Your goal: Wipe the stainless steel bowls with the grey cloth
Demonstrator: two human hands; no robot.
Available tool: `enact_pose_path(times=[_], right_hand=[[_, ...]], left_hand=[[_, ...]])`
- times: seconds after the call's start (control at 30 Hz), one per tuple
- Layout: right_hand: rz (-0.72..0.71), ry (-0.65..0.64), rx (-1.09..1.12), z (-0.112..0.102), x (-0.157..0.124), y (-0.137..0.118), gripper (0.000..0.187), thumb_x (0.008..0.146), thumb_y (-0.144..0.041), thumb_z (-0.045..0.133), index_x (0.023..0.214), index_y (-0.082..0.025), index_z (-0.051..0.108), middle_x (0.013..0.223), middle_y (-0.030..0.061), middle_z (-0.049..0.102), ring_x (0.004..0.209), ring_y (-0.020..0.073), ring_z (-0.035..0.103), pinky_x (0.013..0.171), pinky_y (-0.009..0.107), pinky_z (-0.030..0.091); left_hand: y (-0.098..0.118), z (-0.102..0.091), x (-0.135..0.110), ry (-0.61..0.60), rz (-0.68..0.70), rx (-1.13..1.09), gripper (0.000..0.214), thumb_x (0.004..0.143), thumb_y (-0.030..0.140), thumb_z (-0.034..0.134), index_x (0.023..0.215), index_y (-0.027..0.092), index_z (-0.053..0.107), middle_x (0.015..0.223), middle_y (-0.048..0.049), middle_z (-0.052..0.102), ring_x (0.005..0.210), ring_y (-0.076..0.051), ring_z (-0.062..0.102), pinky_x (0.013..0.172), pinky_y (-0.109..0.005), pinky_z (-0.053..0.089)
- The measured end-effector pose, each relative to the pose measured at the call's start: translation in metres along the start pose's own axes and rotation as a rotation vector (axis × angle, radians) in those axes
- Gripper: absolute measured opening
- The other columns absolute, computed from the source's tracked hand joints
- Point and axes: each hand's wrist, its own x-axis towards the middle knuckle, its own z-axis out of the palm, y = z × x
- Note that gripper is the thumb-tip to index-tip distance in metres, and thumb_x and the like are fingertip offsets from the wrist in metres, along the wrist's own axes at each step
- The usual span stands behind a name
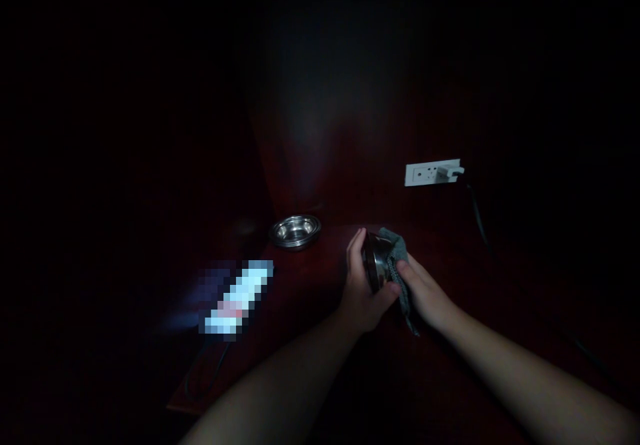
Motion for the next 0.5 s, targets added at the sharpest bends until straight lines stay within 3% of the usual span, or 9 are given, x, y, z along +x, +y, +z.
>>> enact_pose_path(times=[0.17, 0.3, 0.5], right_hand=[[0.101, 0.084, 0.053, 0.0, 0.001, 0.002, 0.053, 0.084, -0.067, 0.051, 0.114, -0.026, 0.068, 0.115, 0.0052, 0.072, 0.115, 0.0295, 0.063, 0.107, 0.046, 0.043], [0.226, 0.139, 0.212, 0.002, 0.004, -0.002, 0.051, 0.081, -0.069, 0.052, 0.1, -0.025, 0.072, 0.098, 0.0061, 0.077, 0.104, 0.0297, 0.069, 0.101, 0.046, 0.049], [0.463, 0.326, 0.422, 0.008, 0.006, -0.022, 0.039, 0.086, -0.057, 0.052, 0.092, -0.023, 0.072, 0.088, 0.0071, 0.078, 0.099, 0.0286, 0.071, 0.095, 0.046, 0.054]], left_hand=[[-0.002, 0.001, 0.001, -0.013, 0.01, 0.06, 0.1, 0.073, 0.057, 0.068, 0.151, 0.025, 0.015, 0.155, -0.0144, 0.024, 0.143, -0.037, 0.024, 0.116, -0.058, 0.025], [0.002, 0.001, 0.002, -0.04, 0.105, 0.164, 0.104, 0.066, 0.052, 0.076, 0.149, 0.025, 0.02, 0.157, -0.0148, 0.017, 0.144, -0.037, 0.023, 0.117, -0.058, 0.024], [0.014, 0.002, 0.002, -0.092, 0.184, 0.24, 0.111, 0.055, 0.048, 0.084, 0.148, 0.026, 0.025, 0.157, -0.0147, 0.017, 0.143, -0.037, 0.026, 0.116, -0.057, 0.028]])
